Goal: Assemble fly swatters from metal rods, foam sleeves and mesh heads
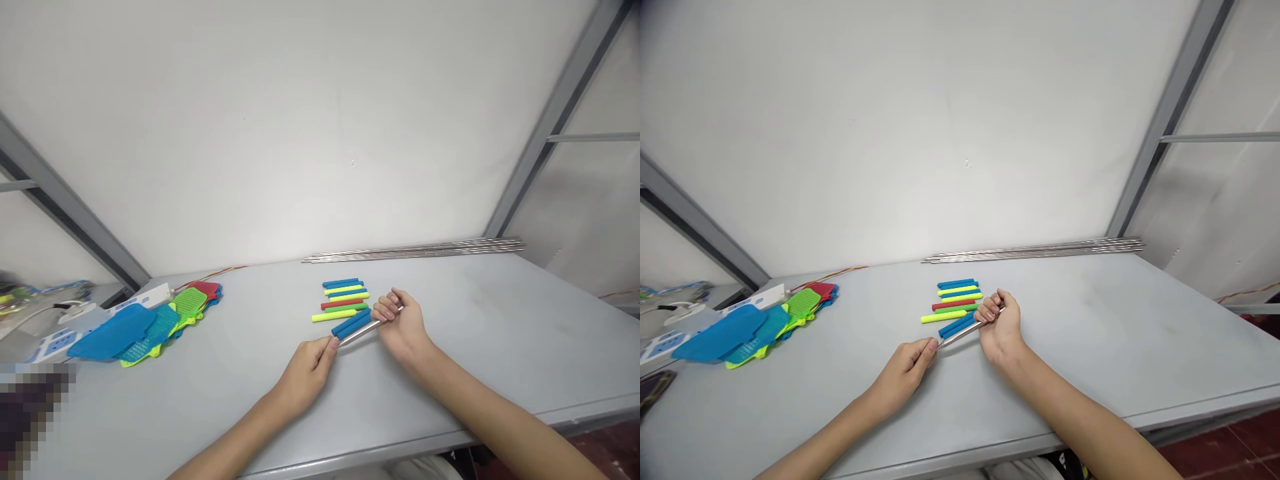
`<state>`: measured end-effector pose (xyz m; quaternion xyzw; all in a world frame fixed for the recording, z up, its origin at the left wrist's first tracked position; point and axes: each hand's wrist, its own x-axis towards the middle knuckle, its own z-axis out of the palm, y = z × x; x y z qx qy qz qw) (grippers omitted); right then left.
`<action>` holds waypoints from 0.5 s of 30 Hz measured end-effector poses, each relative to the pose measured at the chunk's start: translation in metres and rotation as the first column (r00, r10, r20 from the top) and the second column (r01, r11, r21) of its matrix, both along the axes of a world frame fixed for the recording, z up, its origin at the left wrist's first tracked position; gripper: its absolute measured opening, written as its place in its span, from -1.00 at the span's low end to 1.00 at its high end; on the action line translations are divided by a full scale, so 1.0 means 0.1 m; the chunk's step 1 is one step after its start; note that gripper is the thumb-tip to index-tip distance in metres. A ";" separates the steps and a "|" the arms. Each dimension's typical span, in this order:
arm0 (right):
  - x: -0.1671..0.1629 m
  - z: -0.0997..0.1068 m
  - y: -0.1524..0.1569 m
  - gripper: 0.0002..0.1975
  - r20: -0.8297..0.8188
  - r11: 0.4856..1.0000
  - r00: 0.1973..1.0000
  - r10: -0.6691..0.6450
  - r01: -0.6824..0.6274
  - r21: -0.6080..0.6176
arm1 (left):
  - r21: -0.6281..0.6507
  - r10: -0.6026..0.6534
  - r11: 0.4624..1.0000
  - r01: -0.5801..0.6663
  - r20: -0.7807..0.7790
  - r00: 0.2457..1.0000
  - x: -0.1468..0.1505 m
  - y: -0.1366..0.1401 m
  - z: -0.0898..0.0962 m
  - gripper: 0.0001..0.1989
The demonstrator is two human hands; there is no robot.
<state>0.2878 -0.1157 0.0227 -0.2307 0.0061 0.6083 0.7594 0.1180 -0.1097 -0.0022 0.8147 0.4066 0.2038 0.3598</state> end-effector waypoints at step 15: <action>0.11 -0.05 0.09 -0.78 -0.129 0.988 0.989 0.072 -0.088 -0.124 | 0.177 -0.026 0.983 0.044 -0.100 0.995 -0.01 0.00 0.10 -0.65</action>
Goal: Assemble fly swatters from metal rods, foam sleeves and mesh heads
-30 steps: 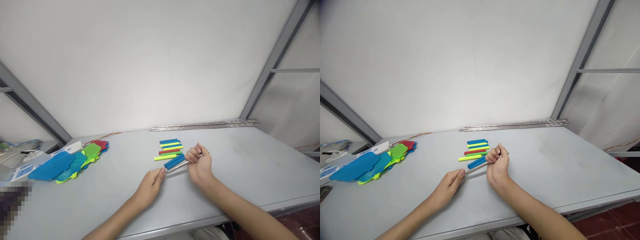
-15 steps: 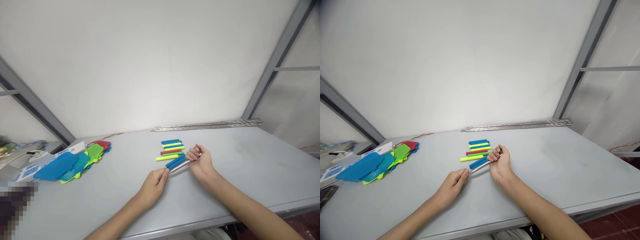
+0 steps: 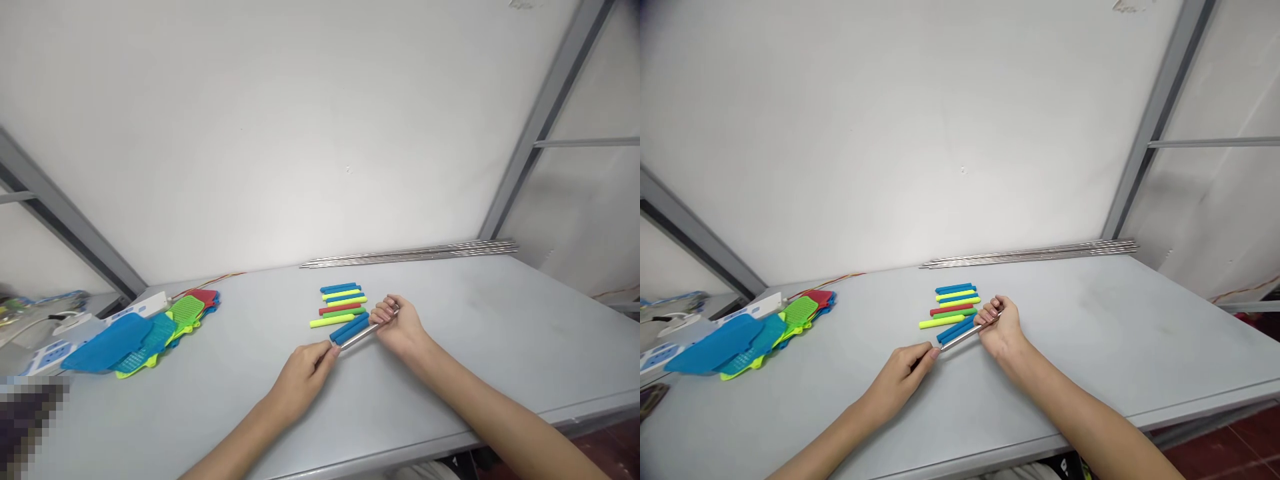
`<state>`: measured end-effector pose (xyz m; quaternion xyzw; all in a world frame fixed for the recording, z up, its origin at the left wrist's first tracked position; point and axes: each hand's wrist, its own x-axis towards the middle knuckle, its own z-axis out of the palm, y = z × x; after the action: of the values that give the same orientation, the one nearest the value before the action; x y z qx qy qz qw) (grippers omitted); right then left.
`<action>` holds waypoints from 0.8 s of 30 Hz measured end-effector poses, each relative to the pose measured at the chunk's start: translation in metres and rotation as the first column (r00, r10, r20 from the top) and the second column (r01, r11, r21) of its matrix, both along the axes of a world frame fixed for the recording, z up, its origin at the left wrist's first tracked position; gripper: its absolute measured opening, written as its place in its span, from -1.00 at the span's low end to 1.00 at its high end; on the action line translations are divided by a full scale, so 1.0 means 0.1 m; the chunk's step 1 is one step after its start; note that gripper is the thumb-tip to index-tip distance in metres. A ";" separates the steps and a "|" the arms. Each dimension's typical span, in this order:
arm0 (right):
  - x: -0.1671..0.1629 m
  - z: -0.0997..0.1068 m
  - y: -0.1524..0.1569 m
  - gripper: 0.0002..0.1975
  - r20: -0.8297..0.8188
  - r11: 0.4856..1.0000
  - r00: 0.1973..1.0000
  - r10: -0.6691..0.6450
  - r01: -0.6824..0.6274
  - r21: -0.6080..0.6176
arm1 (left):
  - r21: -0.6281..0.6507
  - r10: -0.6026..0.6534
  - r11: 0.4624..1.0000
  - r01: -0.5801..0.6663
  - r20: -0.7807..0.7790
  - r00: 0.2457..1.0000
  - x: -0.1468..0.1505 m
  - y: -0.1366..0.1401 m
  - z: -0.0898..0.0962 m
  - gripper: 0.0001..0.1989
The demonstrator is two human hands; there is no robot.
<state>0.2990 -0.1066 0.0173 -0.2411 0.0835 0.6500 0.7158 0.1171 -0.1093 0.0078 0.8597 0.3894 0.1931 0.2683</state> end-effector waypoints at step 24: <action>0.27 0.07 0.10 -0.80 0.055 0.997 0.998 -0.023 0.027 -0.068 | 0.145 0.067 0.986 -0.084 0.120 0.990 -0.02 -0.01 0.11 -0.80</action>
<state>0.3265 -0.0966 0.0243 -0.2821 0.0894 0.6310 0.7171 0.1146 -0.1102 0.0189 0.8494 0.3901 0.2812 0.2173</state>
